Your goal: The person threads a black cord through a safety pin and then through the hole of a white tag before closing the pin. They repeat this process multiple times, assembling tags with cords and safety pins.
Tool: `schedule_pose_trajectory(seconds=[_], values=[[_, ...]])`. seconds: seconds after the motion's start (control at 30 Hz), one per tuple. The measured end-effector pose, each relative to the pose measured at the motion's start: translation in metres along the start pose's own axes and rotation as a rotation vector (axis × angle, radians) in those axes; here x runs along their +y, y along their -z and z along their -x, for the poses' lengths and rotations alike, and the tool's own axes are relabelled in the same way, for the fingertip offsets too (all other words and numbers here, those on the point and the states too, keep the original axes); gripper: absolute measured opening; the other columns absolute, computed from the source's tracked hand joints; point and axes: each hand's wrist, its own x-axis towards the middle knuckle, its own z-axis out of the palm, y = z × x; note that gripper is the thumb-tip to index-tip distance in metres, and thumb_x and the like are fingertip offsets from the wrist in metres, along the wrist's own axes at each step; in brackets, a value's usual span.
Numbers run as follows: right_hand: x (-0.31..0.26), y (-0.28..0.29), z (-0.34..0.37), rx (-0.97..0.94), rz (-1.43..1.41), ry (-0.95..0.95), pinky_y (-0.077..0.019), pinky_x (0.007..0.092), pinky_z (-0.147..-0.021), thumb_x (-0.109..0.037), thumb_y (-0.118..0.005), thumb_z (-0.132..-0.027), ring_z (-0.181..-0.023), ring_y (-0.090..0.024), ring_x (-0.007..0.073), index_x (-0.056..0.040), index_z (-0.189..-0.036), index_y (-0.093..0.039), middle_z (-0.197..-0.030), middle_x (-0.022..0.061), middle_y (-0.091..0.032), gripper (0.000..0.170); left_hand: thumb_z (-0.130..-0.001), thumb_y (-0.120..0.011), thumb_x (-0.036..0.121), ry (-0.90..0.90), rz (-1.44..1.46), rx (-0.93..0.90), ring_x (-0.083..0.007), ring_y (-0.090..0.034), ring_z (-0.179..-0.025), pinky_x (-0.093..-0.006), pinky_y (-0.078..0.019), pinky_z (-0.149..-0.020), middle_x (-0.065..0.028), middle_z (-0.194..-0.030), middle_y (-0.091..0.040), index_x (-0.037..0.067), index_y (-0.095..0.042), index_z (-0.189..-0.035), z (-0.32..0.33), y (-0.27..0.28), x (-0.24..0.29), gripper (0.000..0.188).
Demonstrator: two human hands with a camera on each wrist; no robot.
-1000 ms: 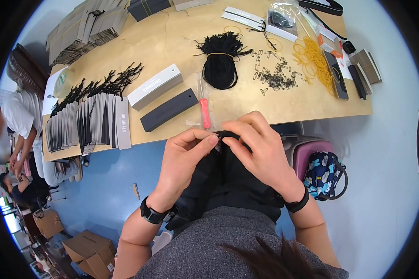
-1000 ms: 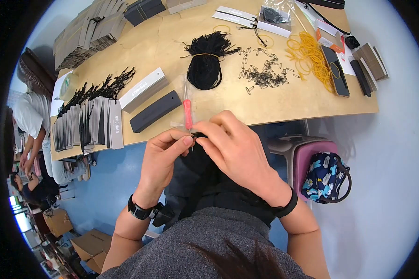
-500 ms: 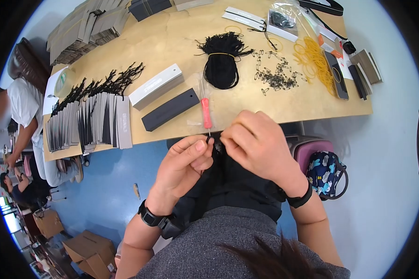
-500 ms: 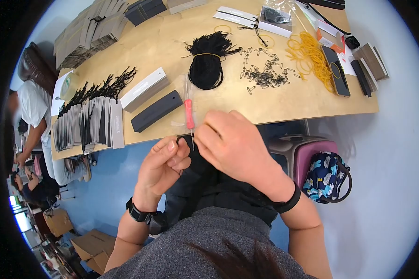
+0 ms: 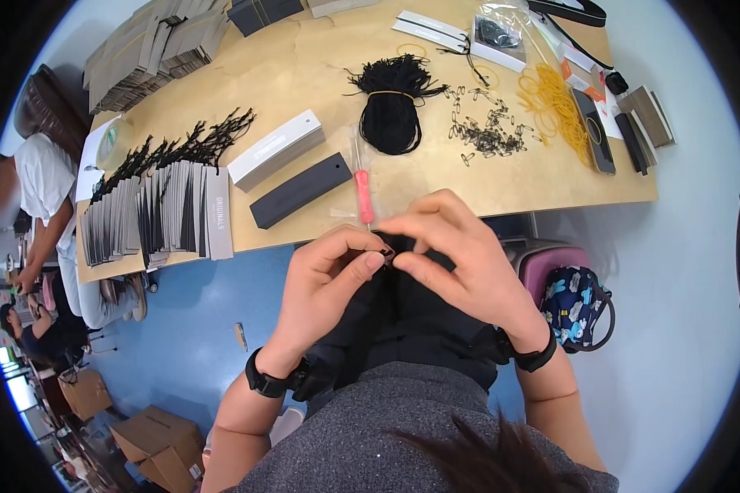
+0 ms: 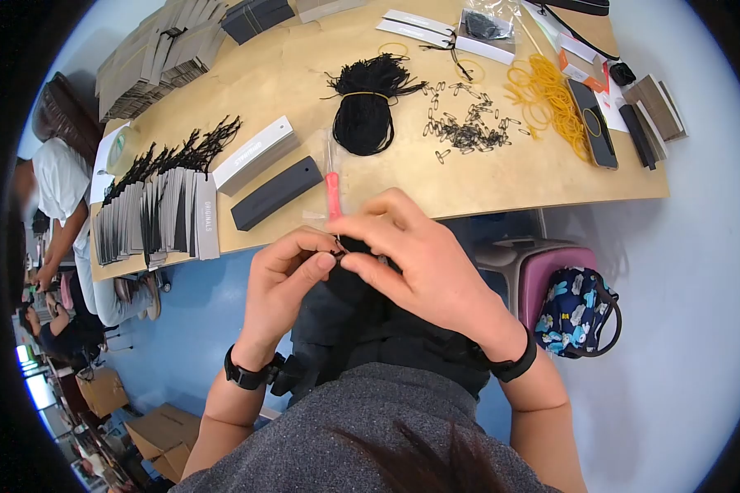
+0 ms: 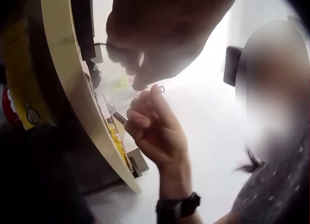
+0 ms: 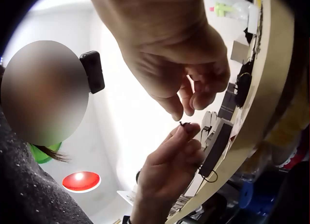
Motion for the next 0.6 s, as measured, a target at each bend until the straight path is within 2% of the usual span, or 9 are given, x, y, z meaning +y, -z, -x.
schedule_pose_trajectory(seconds=[0.03, 0.1, 0.17, 0.27, 0.33, 0.53, 0.6], values=[[0.002, 0.001, 0.000, 0.001, 0.000, 0.000, -0.0494, 0.0351, -0.065, -0.013, -0.074, -0.087, -0.076, -0.062, 0.0262, -0.0027, -0.090, -0.065, -0.085, 0.0080, -0.059, 0.014, -0.095, -0.065, 0.003, 0.000, -0.001, 0.000, -0.0105, -0.060, -0.076, -0.0235, -0.0482, -0.068, -0.0032, -0.093, -0.068, -0.001, -0.067, -0.099, 0.000, 0.001, 0.000, 0.006], [0.008, 0.007, 0.000, -0.062, 0.233, 0.162, -0.0493, 0.0355, -0.068, -0.015, -0.076, -0.085, -0.082, -0.061, 0.0262, -0.0050, -0.090, -0.066, -0.086, 0.0066, -0.058, 0.015, -0.101, -0.061, 0.011, 0.159, 0.164, -0.044, -0.0064, -0.057, -0.074, -0.0206, -0.0458, -0.068, -0.0034, -0.091, -0.070, 0.000, -0.066, -0.103, 0.000, 0.003, 0.002, 0.012], [0.005, 0.007, -0.001, -0.048, 0.254, 0.125, -0.0493, 0.0377, -0.070, -0.017, -0.077, -0.082, -0.081, -0.061, 0.0268, -0.0072, -0.090, -0.066, -0.086, 0.0057, -0.057, 0.016, -0.101, -0.061, 0.013, 0.207, 0.181, -0.066, -0.0061, -0.056, -0.072, -0.0201, -0.0453, -0.067, -0.0046, -0.090, -0.071, 0.001, -0.066, -0.104, 0.000, 0.005, 0.005, 0.013], [0.005, 0.005, -0.005, 0.040, 0.286, 0.225, -0.0487, 0.0387, -0.070, -0.017, -0.077, -0.080, -0.079, -0.060, 0.0258, -0.0083, -0.090, -0.066, -0.088, 0.0042, -0.057, 0.017, -0.101, -0.061, 0.015, 0.281, 0.202, -0.110, -0.0055, -0.055, -0.070, -0.0195, -0.0442, -0.065, -0.0062, -0.088, -0.073, 0.001, -0.067, -0.105, 0.000, 0.007, 0.008, 0.015], [0.009, 0.006, -0.009, -0.024, 0.365, 0.433, -0.0474, 0.0383, -0.070, -0.014, -0.076, -0.079, -0.079, -0.059, 0.0239, -0.0084, -0.092, -0.066, -0.088, 0.0032, -0.057, 0.017, -0.101, -0.062, 0.015, 0.302, 0.205, -0.134, -0.0051, -0.055, -0.069, -0.0193, -0.0437, -0.064, -0.0066, -0.089, -0.074, 0.001, -0.068, -0.106, 0.000, 0.008, 0.008, 0.016], [0.002, 0.004, -0.004, -0.051, 0.432, 0.417, -0.0450, 0.0349, -0.071, -0.013, -0.075, -0.077, -0.080, -0.058, 0.0217, -0.0068, -0.087, -0.065, -0.085, 0.0032, -0.054, 0.016, -0.101, -0.062, 0.016, 0.312, 0.282, -0.132, -0.0050, -0.055, -0.068, -0.0192, -0.0442, -0.063, -0.0079, -0.089, -0.075, 0.000, -0.069, -0.105, 0.002, 0.009, 0.010, 0.018], [0.005, 0.003, -0.003, -0.052, 0.444, 0.440, -0.0448, 0.0348, -0.070, -0.013, -0.075, -0.076, -0.080, -0.057, 0.0219, -0.0064, -0.087, -0.064, -0.085, 0.0035, -0.054, 0.016, -0.101, -0.061, 0.015, 0.321, 0.186, -0.105, -0.0048, -0.055, -0.066, -0.0195, -0.0446, -0.061, -0.0064, -0.089, -0.075, 0.000, -0.070, -0.104, 0.003, 0.006, 0.011, 0.017]])
